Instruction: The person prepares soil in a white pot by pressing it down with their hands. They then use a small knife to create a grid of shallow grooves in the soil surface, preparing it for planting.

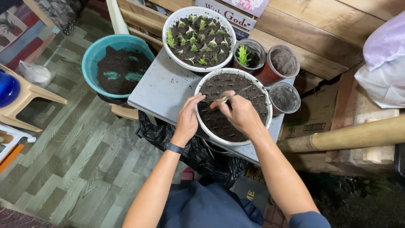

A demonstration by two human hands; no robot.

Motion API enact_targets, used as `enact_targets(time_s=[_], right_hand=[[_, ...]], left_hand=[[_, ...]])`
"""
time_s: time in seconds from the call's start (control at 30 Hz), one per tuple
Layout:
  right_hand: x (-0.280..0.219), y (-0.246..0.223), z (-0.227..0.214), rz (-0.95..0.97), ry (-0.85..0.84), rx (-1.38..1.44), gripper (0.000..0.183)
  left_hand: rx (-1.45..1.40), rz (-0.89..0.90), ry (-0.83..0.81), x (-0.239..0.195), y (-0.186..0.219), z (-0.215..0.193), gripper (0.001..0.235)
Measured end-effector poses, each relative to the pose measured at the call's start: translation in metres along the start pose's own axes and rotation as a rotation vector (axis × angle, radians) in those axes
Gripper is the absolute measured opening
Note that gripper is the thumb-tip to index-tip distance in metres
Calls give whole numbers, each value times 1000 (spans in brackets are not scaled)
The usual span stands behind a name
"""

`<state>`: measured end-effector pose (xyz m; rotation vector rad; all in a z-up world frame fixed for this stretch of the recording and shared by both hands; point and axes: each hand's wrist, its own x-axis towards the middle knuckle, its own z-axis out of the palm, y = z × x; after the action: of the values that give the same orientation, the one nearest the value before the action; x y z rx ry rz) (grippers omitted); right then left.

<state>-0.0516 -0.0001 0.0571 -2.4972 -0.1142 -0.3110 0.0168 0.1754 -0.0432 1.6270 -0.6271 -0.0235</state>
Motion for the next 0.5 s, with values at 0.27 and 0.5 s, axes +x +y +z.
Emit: enact_targets(time_s=[0.27, 0.5], right_hand=[[0, 7, 9, -81, -40, 5, 18], [5, 13, 7, -77, -129, 83, 23]], left_hand=[[1, -8, -10, 0, 3, 0, 58], [-12, -18, -15, 0, 3, 0, 57]])
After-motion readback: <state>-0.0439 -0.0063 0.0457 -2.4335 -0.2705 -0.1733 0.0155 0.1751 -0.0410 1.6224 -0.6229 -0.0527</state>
